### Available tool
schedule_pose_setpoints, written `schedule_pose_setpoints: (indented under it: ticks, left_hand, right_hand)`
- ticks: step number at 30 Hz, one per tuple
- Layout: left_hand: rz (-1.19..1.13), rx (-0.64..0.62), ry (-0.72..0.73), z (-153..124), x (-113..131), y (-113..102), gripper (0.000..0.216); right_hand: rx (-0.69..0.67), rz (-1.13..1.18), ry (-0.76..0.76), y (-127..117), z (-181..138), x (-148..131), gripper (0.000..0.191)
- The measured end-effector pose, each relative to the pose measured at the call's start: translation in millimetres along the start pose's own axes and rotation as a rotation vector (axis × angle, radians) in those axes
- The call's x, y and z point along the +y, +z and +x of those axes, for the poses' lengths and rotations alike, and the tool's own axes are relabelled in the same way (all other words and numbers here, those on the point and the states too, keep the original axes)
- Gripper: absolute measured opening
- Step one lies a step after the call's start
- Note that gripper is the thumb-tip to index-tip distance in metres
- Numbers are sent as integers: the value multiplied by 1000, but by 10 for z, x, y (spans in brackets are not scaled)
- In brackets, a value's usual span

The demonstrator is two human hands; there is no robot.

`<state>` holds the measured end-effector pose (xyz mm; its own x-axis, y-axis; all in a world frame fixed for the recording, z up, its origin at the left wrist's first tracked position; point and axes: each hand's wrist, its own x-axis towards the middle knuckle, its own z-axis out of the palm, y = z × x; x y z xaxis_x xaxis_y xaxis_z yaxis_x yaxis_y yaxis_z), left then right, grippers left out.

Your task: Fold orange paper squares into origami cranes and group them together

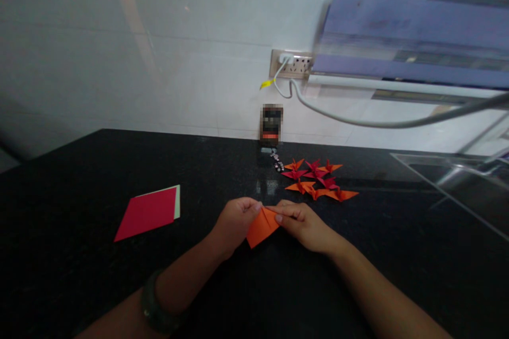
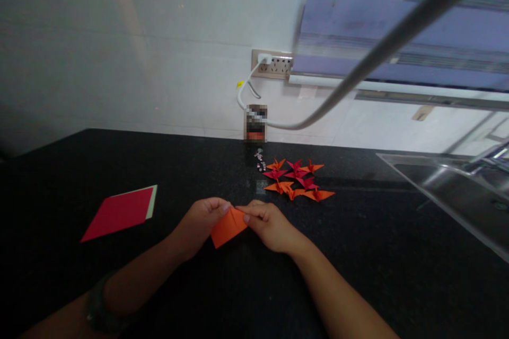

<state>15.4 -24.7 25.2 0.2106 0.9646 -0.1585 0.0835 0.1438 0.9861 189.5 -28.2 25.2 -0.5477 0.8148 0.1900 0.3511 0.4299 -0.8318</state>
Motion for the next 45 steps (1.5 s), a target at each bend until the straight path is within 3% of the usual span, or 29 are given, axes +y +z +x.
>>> schedule_pose_setpoints:
  ticks: [32, 45]
  left_hand:
    - [122, -19, -4, 0, 27, -15, 20]
    - [185, -61, 34, 33, -36, -38, 28]
  right_hand:
    - [-140, 94, 105, -41, -48, -3, 34]
    - [-131, 150, 144, -12, -56, 14, 31]
